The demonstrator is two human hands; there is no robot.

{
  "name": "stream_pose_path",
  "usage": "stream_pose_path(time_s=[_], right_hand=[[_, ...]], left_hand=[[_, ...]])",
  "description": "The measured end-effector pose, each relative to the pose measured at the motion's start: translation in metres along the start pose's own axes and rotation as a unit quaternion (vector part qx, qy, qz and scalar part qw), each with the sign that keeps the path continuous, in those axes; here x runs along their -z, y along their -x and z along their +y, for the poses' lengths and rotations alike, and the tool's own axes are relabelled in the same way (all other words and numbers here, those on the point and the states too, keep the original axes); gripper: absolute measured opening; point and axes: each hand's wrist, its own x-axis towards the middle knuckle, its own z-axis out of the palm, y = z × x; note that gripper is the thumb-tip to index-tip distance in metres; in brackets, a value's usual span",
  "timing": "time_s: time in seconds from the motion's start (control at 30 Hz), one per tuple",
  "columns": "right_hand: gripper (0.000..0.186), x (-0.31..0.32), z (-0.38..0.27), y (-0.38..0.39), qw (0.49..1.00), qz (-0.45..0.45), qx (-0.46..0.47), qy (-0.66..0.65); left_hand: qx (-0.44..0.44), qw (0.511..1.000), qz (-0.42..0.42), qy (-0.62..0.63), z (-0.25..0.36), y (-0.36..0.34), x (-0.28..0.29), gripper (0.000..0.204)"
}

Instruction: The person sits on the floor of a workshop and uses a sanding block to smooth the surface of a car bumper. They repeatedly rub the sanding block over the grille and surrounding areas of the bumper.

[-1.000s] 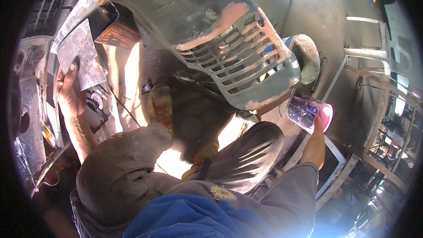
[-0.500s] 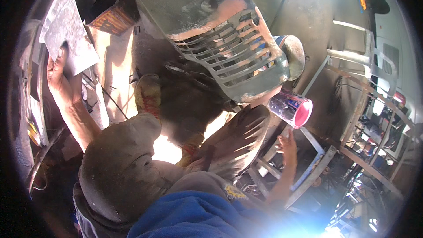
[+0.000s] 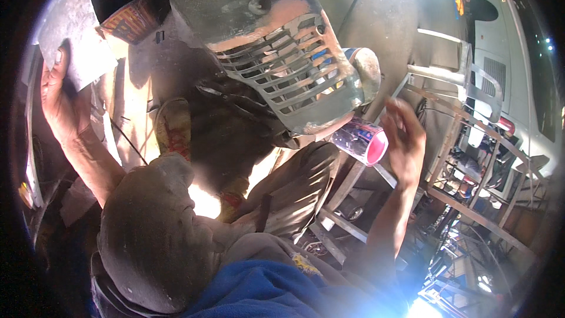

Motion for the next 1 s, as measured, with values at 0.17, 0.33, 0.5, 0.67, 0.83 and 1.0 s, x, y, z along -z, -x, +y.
stream_pose_path(time_s=[0.17,0.33,0.5,0.67,0.83,1.0], right_hand=[[0.028,-0.079,-0.028,-0.098,0.971,-0.169,0.157,0.062],[0.029,-0.174,-0.005,-0.164,0.846,-0.520,0.060,-0.099],[0.029,-0.214,-0.007,-0.175,0.826,-0.447,0.192,0.286],[0.031,-0.216,-0.031,-0.172,0.797,-0.451,0.213,0.341],[0.048,-0.208,-0.045,-0.155,0.763,-0.431,0.218,0.429],[0.052,-0.198,-0.040,-0.136,0.780,-0.391,0.210,0.441]], left_hand=[[0.044,0.999,0.018,0.026,0.005,0.007,0.010,0.046],[0.050,0.997,0.060,0.010,0.007,0.010,0.017,0.048],[0.033,0.999,0.037,-0.009,0.004,0.010,0.021,0.051],[0.043,0.999,0.008,-0.027,0.002,0.010,0.026,0.051],[0.045,0.999,0.008,-0.021,-0.001,0.009,0.031,0.050],[0.039,0.999,0.009,-0.003,-0.004,0.004,0.041,0.050]])
